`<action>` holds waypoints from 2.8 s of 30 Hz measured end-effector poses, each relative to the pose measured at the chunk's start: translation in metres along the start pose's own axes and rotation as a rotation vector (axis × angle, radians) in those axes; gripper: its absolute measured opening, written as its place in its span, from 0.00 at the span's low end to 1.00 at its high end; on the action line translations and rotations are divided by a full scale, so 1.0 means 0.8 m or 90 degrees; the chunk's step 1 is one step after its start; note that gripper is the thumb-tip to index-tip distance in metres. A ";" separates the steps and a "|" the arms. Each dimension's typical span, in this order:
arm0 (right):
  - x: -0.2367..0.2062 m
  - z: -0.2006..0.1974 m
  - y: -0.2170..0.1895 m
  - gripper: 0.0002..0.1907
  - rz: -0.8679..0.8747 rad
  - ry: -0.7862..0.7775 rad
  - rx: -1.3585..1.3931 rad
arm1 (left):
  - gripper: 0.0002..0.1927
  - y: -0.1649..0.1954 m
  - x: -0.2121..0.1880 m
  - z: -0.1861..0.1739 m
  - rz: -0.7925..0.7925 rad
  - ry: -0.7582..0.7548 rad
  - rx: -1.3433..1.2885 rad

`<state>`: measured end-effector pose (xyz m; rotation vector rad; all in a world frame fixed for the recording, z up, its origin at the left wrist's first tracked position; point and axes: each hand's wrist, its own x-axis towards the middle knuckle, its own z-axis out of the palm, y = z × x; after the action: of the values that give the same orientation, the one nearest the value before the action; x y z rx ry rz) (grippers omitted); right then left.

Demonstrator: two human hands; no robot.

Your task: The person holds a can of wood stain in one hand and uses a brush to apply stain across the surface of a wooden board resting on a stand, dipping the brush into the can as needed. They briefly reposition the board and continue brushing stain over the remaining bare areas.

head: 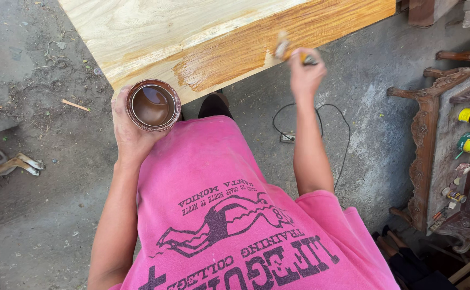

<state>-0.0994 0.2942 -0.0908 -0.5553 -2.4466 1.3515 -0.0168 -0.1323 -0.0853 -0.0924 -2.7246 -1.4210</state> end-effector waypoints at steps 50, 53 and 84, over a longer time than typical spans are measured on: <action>-0.081 0.078 -0.029 0.07 0.022 -0.109 0.079 | 0.60 -0.003 -0.010 -0.081 -0.101 0.155 -0.189; -0.067 0.078 -0.013 0.05 0.034 0.009 0.073 | 0.61 -0.018 -0.021 -0.106 -0.069 0.148 -0.159; -0.225 0.246 -0.125 0.10 0.082 -0.118 0.115 | 0.60 -0.105 -0.069 -0.201 -0.092 0.146 -0.213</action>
<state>-0.0438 0.0161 -0.1196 -0.5746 -2.4307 1.7270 0.0357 -0.3133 -0.0673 0.2401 -2.3317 -1.7906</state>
